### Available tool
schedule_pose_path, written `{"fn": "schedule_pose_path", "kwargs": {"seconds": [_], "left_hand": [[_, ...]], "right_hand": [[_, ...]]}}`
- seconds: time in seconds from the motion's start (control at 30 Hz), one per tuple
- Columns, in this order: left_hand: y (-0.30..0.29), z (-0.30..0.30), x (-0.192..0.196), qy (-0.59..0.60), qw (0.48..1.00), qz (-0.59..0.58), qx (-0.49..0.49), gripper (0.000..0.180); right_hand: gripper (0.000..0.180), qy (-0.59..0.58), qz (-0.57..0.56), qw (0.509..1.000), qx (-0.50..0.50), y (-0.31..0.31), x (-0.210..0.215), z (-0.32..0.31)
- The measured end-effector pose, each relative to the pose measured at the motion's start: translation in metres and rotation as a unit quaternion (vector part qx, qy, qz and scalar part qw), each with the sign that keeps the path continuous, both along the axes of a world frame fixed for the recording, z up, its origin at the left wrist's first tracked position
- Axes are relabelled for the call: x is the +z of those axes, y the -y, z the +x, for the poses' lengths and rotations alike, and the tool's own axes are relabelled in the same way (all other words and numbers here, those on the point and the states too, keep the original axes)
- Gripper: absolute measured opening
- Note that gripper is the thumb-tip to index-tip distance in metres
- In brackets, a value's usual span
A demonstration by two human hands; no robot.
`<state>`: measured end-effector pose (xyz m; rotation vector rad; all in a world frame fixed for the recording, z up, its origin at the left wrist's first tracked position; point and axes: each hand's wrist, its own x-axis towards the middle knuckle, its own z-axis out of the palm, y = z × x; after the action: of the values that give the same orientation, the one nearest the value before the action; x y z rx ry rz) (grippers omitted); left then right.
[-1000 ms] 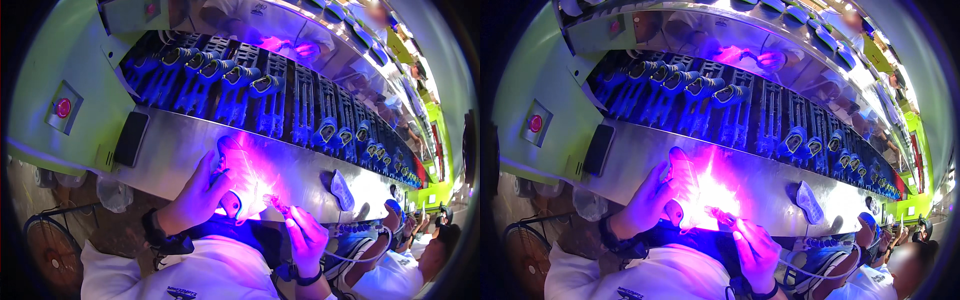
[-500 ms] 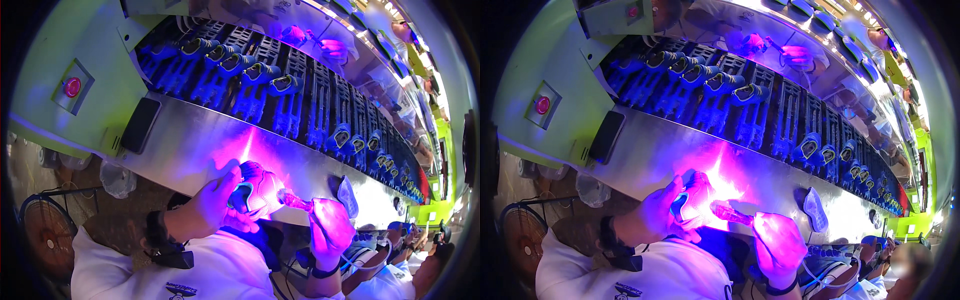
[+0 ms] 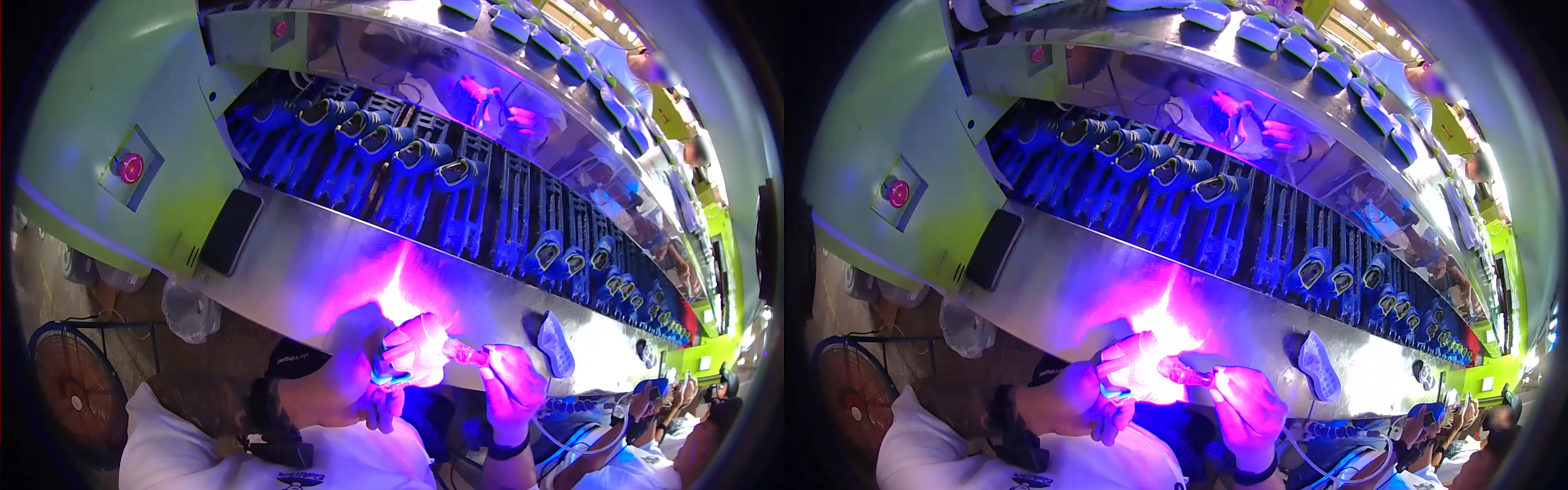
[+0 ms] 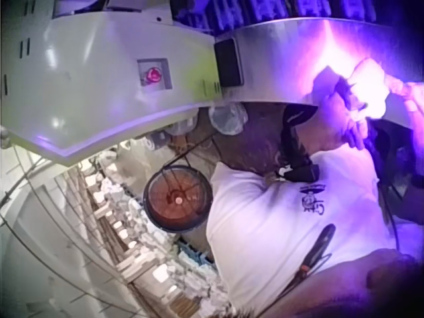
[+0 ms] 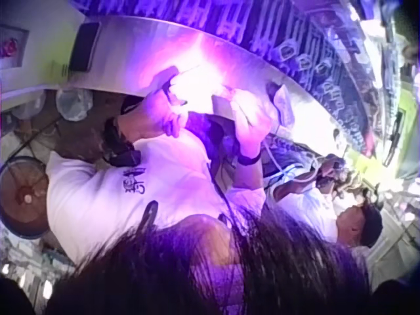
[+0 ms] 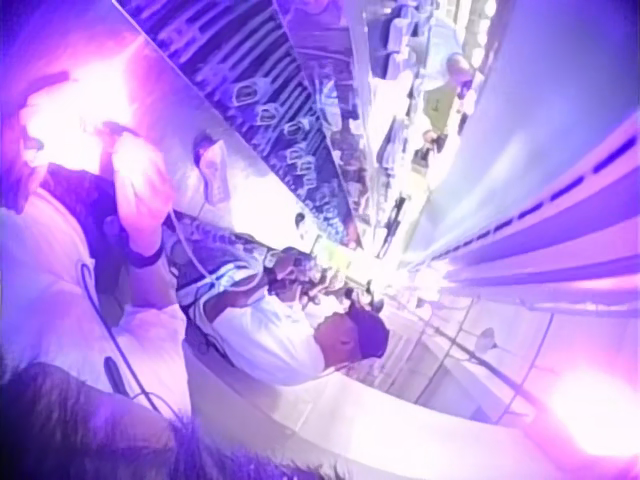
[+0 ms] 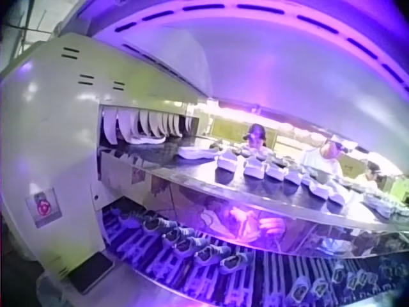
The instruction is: The person applies glue to the sole of a shoe using a handheld dispenser and then presses the sole onto the shoe upper. The person repeats this process for multiple shoes on a conveyor belt in a factory setting.
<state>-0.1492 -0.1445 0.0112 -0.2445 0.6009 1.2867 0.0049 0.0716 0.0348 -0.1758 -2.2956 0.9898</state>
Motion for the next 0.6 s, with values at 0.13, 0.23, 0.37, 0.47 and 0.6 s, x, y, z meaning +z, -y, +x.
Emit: {"fn": "schedule_pose_path", "kwargs": {"seconds": [0.13, 0.23, 0.37, 0.47, 0.6], "left_hand": [[-0.001, 0.003, 0.001, -0.041, 0.998, -0.017, -0.038, 0.050], [0.005, 0.005, -0.008, -0.023, 0.999, -0.017, -0.036, 0.045], [0.009, 0.002, -0.027, 0.054, 0.998, 0.007, -0.036, 0.039], [0.006, -0.007, -0.040, 0.078, 0.996, 0.041, 0.007, 0.044], [-0.029, -0.039, -0.016, -0.082, 0.985, 0.147, 0.027, 0.052]], "right_hand": [[0.024, -0.012, -0.061, 0.998, -0.020, 0.010, -0.023, 0.006], [0.024, 0.003, -0.106, 0.993, -0.048, 0.019, -0.044, 0.015], [0.027, 0.016, -0.184, 0.980, -0.073, 0.031, -0.068, 0.022], [0.028, 0.034, -0.216, 0.973, -0.077, 0.027, -0.068, 0.019], [0.026, 0.067, -0.257, 0.964, -0.021, -0.001, -0.081, 0.014]]}}
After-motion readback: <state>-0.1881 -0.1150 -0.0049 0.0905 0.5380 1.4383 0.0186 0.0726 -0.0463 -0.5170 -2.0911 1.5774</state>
